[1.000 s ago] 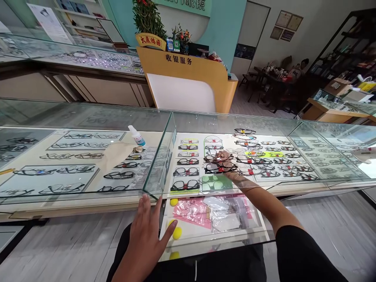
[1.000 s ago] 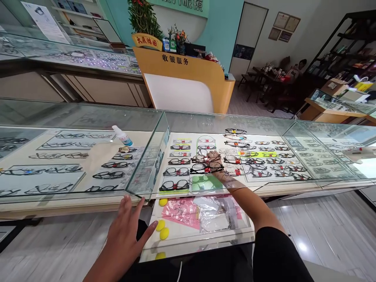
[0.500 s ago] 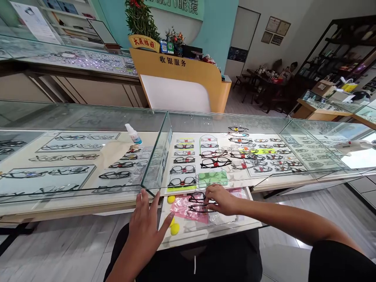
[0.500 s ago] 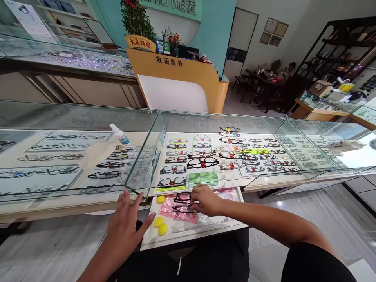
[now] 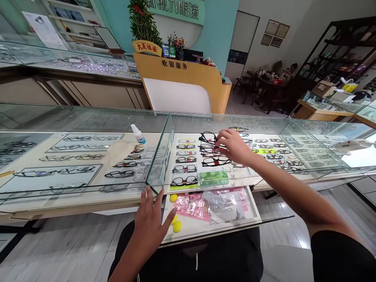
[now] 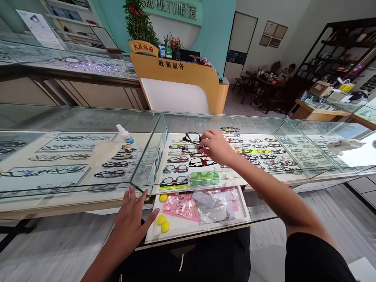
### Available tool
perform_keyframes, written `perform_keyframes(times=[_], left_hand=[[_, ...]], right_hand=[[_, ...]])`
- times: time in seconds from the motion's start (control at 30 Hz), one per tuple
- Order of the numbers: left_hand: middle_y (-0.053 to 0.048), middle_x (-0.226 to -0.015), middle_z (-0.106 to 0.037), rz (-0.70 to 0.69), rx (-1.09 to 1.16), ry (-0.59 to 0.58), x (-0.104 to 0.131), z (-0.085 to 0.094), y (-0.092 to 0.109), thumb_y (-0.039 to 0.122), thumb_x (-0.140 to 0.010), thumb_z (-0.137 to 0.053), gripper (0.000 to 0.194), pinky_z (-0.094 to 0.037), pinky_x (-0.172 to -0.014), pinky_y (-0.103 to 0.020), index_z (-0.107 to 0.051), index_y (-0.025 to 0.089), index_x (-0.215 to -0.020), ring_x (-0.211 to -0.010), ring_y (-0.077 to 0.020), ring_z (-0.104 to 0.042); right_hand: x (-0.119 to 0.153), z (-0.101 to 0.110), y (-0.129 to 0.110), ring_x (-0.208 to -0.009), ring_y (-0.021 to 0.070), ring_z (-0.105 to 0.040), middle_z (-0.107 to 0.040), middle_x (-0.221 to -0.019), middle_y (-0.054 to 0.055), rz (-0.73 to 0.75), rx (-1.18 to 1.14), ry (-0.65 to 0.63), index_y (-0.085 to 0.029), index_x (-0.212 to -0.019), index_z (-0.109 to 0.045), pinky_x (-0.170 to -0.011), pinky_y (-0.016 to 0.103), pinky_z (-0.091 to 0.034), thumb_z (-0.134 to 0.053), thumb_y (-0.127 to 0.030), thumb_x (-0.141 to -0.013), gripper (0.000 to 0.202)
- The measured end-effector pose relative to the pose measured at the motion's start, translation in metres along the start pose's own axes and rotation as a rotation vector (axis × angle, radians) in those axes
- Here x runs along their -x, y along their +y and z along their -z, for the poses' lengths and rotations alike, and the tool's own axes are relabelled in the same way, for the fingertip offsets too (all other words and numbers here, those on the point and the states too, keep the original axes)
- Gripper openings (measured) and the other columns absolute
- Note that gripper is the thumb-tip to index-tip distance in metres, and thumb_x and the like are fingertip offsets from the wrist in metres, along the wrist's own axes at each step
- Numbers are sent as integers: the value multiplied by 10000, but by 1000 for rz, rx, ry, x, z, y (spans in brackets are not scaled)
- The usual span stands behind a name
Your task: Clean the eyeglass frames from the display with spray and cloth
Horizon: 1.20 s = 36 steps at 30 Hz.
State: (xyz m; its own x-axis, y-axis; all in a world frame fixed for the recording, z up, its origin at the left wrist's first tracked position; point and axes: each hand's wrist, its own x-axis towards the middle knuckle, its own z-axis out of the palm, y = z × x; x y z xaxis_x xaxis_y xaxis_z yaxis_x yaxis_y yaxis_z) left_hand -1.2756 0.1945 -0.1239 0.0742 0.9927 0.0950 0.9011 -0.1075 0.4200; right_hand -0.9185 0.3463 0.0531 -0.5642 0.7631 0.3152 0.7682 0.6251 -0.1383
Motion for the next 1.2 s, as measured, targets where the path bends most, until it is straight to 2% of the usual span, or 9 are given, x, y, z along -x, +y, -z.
perform_keyframes(times=[0.1, 0.2, 0.33, 0.47, 0.73, 1.03, 1.13, 1.2], left_hand=[[-203, -1823, 29, 17, -23, -24, 0, 2, 2, 645, -1022, -452, 838, -273, -1277, -691, -378, 143, -1690, -1689, -434, -25], [-204, -1823, 36, 23, -38, -41, 1, 3, 2, 653, -1034, -415, 840, -268, -1279, -692, -372, 133, -1692, -1690, -426, -1], [-204, -1823, 9, 25, -34, -31, 1, 4, 3, 640, -1034, -436, 824, -287, -1272, -692, -386, 140, -1687, -1688, -434, -28], [-199, -1824, 13, 24, -36, -20, 1, 3, 2, 629, -1032, -457, 811, -298, -1270, -689, -393, 152, -1685, -1686, -438, -40], [-213, -1822, 3, 3, -49, 3, 1, -2, -2, 634, -1028, -469, 811, -303, -1260, -699, -410, 150, -1676, -1687, -438, -34], [-208, -1823, 25, 10, -56, -17, 1, -1, -3, 647, -1029, -450, 827, -309, -1253, -710, -395, 143, -1683, -1684, -453, -35], [-200, -1824, 32, 11, -48, -25, 1, 0, -3, 652, -1027, -460, 833, -313, -1249, -716, -380, 155, -1691, -1684, -454, -29], [-195, -1825, 27, 10, -44, -25, 2, 0, -3, 652, -1024, -470, 835, -315, -1247, -717, -376, 162, -1694, -1684, -453, -36]], right_hand=[[-26, -25, 37, -1305, 348, -542, -722, -1241, 145, -29, 110, -112, -181, -1026, -819, -1114, 500, -409, -722, -267, -998, 133], [-39, -51, 59, -1344, 343, -518, -728, -1268, 144, -53, 171, -191, -182, -1021, -826, -1159, 494, -366, -735, -269, -989, 130], [-45, -72, 73, -1359, 343, -509, -728, -1301, 143, -69, 185, -225, -187, -1016, -831, -1165, 491, -356, -754, -242, -968, 106], [-47, -80, 82, -1344, 350, -519, -727, -1310, 150, -82, 178, -231, -184, -1020, -835, -1141, 496, -377, -753, -255, -967, 120], [-51, -82, 93, -1362, 322, -544, -754, -1347, 126, -80, 152, -256, -193, -1059, -819, -1159, 470, -366, -737, -285, -983, 144], [-55, -75, 92, -1445, 325, -533, -746, -1410, 124, -100, 173, -296, -202, -1062, -835, -1221, 488, -347, -743, -280, -978, 147], [-57, -61, 81, -1477, 360, -506, -681, -1499, 168, -123, 198, -280, -184, -1126, -837, -1246, 536, -329, -750, -282, -973, 201], [-53, -45, 60, -1495, 369, -486, -628, -1557, 186, -125, 181, -227, -176, -1248, -800, -1248, 558, -336, -716, -290, -997, 288]])
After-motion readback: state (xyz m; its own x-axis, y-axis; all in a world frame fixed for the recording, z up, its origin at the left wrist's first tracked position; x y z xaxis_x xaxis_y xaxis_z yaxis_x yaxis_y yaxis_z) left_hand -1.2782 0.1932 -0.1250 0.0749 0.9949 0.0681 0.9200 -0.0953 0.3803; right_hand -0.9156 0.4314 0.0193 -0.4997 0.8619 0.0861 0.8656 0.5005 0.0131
